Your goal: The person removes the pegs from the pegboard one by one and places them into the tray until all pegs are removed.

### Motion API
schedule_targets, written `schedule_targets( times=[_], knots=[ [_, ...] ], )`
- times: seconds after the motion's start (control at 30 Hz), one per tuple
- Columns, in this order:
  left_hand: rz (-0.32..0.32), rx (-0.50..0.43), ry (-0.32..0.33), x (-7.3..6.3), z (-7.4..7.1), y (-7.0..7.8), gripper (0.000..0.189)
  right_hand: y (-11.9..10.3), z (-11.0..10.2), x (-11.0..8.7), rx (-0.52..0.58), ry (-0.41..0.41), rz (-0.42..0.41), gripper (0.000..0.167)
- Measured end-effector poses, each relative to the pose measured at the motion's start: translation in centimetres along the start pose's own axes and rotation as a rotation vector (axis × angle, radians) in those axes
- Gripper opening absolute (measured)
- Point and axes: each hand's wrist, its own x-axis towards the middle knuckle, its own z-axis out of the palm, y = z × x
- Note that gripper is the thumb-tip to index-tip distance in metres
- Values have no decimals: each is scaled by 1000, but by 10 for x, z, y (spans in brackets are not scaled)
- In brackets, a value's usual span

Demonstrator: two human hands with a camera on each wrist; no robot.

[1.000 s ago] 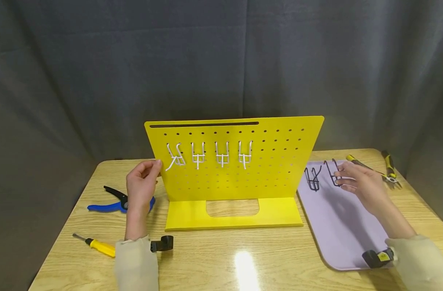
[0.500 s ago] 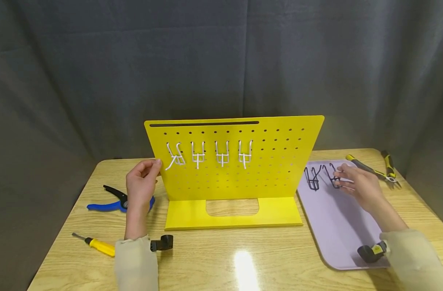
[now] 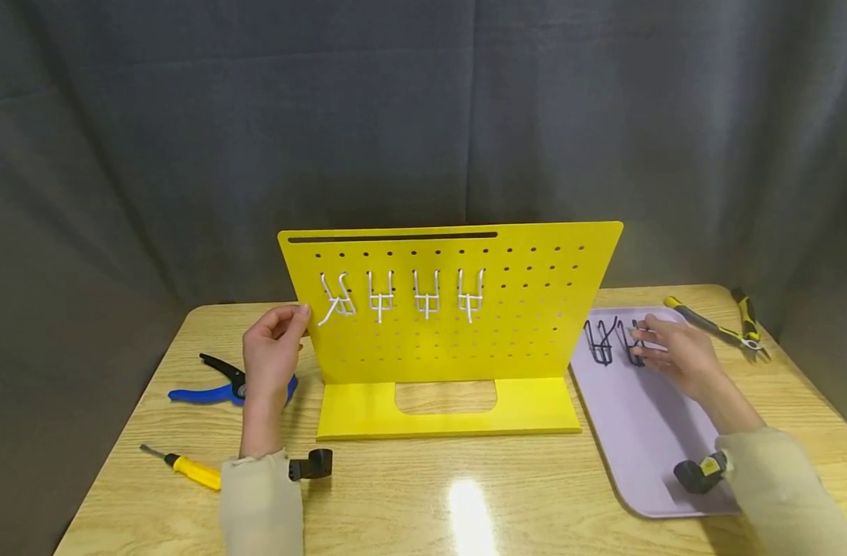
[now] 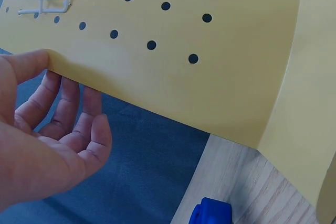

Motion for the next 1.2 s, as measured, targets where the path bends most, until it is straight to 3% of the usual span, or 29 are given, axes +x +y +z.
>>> schedule_targets(
  times=[0.47,0.6,0.7,0.83,1.0,1.2],
  knots=[
    [6,-14,-1,0,1,0,36,3,-5,9,-78,19,30,40],
    [2,-19,-2,0,1,1,36,5,-8,7,-46,-18,20,59],
    [-5,-19,-3,0,1,1,36,6,-11,4,30,-16,-12,55],
    [-23,-5,-4,0,2,2,37,1,-12,-5,107,24,-109,29],
    [-35,9,-1,0,2,3,38,-17,3,-20,151,88,-287,26],
    [-37,10,-6,0,2,3,39,-42,42,-44,248,119,-497,18]
  ],
)
